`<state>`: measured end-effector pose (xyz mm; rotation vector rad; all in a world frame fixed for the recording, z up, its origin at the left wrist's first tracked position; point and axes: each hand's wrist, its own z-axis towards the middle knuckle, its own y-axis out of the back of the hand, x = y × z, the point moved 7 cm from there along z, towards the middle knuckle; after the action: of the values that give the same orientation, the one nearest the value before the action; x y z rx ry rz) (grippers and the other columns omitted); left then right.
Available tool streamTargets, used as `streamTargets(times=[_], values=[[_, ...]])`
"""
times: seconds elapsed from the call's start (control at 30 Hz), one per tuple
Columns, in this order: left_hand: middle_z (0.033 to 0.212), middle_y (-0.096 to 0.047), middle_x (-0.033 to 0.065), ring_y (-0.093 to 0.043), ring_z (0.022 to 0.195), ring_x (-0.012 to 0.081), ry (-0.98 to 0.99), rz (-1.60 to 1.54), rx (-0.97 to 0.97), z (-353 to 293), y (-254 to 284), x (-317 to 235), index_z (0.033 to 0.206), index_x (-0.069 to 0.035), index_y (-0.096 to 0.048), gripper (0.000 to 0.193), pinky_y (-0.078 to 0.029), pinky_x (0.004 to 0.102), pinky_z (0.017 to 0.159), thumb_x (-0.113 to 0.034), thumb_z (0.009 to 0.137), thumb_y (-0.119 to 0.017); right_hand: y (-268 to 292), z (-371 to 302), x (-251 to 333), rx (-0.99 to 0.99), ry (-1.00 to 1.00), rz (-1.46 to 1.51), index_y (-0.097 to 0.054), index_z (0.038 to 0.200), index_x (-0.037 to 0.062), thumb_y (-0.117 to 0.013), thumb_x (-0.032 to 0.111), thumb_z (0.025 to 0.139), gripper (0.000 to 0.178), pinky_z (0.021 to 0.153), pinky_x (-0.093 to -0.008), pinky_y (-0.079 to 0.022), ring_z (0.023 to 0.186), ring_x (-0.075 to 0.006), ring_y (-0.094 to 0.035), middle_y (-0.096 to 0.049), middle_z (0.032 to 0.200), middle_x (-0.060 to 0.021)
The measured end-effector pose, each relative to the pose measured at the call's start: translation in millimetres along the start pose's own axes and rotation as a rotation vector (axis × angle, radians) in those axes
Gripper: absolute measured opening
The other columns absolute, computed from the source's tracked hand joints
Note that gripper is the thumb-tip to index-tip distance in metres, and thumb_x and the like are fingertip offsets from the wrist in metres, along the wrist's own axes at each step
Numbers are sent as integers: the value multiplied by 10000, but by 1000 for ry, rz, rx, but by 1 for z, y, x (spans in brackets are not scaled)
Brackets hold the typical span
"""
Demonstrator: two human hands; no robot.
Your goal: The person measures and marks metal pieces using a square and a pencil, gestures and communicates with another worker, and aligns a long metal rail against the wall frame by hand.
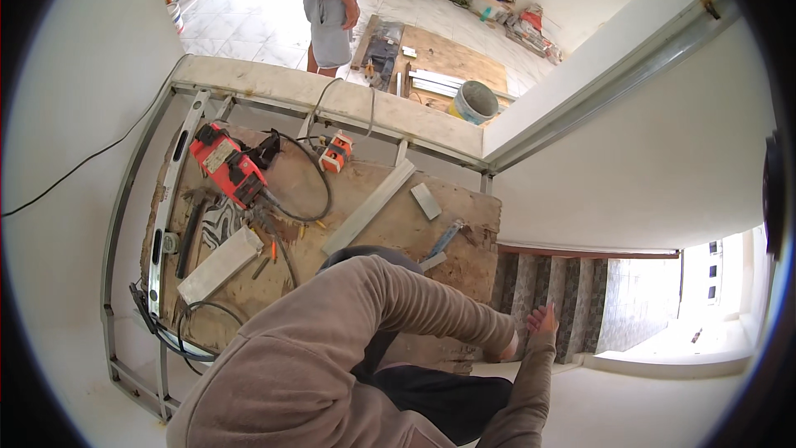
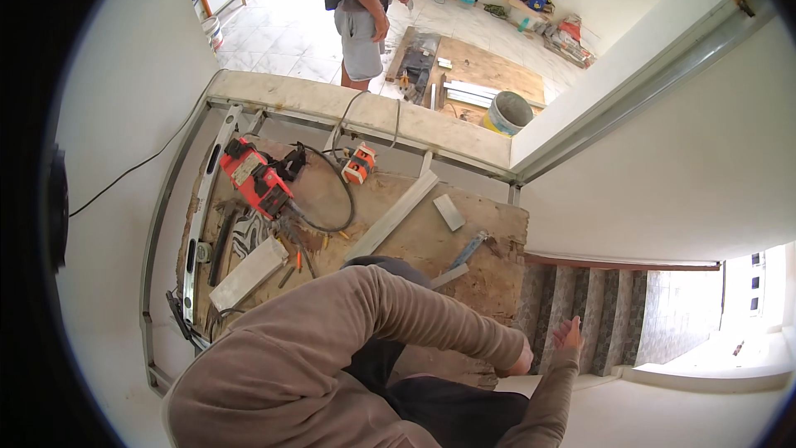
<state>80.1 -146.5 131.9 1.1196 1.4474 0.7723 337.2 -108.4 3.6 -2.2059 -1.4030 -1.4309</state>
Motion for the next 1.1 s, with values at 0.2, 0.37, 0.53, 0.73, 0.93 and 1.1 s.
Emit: streamTargets(times=[0.2, 0.37, 0.53, 0.73, 0.93, 1.1], values=[[1052, -683, 141, -629, 1034, 295, -138, 75, 203, -21, -23, -59, 1013, -70, -716, 357, -472, 396, 894, -314, 768, -626, -2, 4, -2, -49, 17, -15, -582, 1124, 25, -601, 607, 829, 653, 510, -319, -478, 654, -208, -619, -624, 927, -90], [1020, -694, 118, -637, 1021, 286, -124, 81, 170, -25, -23, -54, 984, -97, -727, 339, -484, 383, 886, -337, 761, -644, 1, 14, -10, -70, -40, 26, -594, 1073, 25, -620, 578, 832, 604, 441, -294, -453, 593, -190, -611, -631, 894, -84], [1092, -670, 72, -631, 1042, 261, -29, 61, 189, -22, -18, -26, 1037, -135, -716, 301, -536, 404, 796, -261, 769, -665, -17, 17, -4, -62, 6, -30, -619, 1011, 14, -617, 548, 846, 559, 427, -284, -427, 580, -195, -611, -625, 892, -92], [1071, -678, 69, -647, 1001, 266, -15, 24, 165, -28, -3, -21, 1011, -108, -718, 284, -540, 388, 767, -174, 738, -678, -11, 29, 4, -58, 33, -43, -626, 1025, 9, -619, 521, 848, 541, 438, -288, -405, 562, -198, -607, -626, 880, -86], [1026, -689, 88, -659, 960, 281, -43, -18, 83, -29, -1, -19, 978, -91, -721, 276, -534, 393, 766, -164, 715, -683, -8, 37, 5, -47, 38, -36, -634, 939, 6, -616, 496, 859, 496, 420, -285, -388, 525, -180, -591, -595, 804, -57], [989, -693, 98, -661, 937, 290, -30, -31, 95, -32, -3, -14, 948, -88, -724, 261, -532, 391, 767, -163, 701, -681, -32, 16, 12, -79, 83, -139, -632, 896, 2, -626, 447, 862, 446, 396, -278, -373, 491, -168, -571, -585, 758, -54]])
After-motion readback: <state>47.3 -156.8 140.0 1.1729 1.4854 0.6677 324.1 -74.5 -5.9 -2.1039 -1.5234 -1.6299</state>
